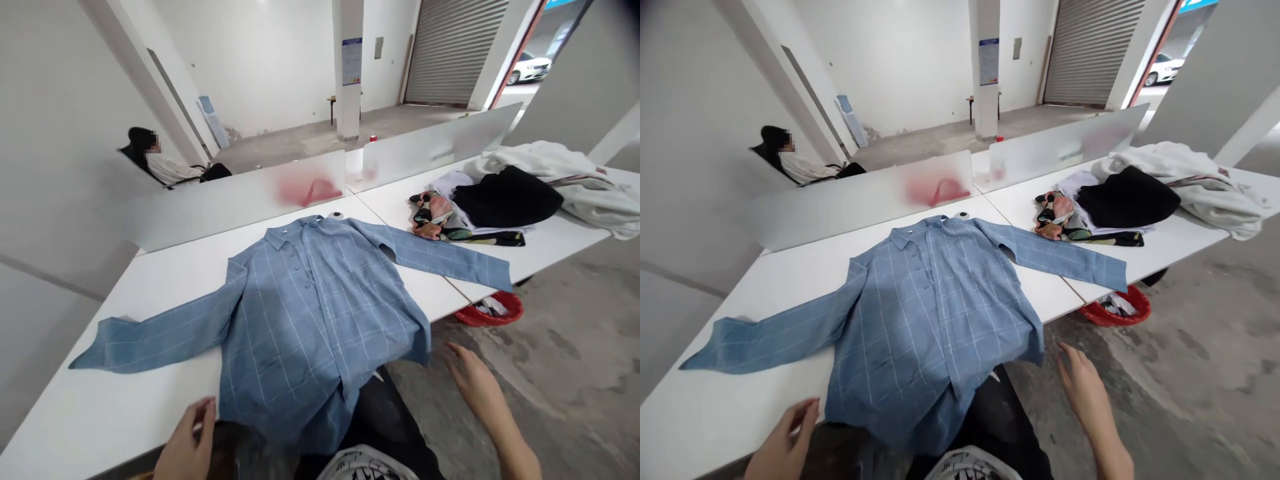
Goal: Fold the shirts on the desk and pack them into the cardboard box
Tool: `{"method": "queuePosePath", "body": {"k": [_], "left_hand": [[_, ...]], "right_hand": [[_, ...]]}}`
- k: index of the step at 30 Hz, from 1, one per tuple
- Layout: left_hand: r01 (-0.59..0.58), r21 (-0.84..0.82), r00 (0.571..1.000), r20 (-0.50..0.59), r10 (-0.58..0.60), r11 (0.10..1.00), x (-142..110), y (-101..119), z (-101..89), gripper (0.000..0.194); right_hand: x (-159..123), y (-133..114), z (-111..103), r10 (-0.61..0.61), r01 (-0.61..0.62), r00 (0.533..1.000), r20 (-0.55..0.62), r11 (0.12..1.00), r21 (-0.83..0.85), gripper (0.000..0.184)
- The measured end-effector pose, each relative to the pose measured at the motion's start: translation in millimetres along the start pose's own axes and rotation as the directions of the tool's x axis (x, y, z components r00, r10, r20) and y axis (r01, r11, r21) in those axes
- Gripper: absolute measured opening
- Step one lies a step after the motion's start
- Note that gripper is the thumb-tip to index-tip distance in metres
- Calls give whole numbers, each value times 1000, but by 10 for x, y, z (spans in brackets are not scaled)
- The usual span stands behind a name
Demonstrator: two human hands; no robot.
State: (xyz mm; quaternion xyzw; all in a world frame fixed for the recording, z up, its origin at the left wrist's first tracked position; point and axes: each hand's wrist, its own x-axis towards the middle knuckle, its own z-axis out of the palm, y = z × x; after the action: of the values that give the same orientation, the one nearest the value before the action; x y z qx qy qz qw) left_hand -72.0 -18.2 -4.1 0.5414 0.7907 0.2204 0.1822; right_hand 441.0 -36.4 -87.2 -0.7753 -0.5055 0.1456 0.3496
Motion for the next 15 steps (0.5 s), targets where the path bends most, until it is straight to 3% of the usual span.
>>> {"method": "queuePosePath", "body": {"k": [2,3,5,6,8,10,13,15], "left_hand": [[-280,28,959,-42,281,960,317,320,52,43],[-414,58,910,-12,415,908,501,506,132,47],[-562,160,827,109,552,811,918,885,368,51],[-595,244,804,182,566,766,1143,1062,509,52],[-582,288,813,190,550,761,1594,1363,801,52],[-552,313,833,185,521,773,1997,1573,1068,54],[-519,327,855,184,485,790,2431,1721,1348,60],[-513,320,858,189,477,796,2606,1746,1436,62]], "right_hand": [[-14,-377,139,-107,110,993,-52,993,46,34],[-24,-605,224,-162,165,986,-38,983,78,31],[-45,-1058,425,-322,315,946,31,939,138,31],[-53,-1253,536,-405,394,913,56,908,140,32],[-61,-1528,757,-532,527,839,117,847,73,35],[-55,-1639,948,-588,601,789,176,798,-29,44],[-6,-1611,1136,-592,624,777,215,770,-136,46],[64,-1575,1193,-588,625,776,227,764,-160,42]]}}
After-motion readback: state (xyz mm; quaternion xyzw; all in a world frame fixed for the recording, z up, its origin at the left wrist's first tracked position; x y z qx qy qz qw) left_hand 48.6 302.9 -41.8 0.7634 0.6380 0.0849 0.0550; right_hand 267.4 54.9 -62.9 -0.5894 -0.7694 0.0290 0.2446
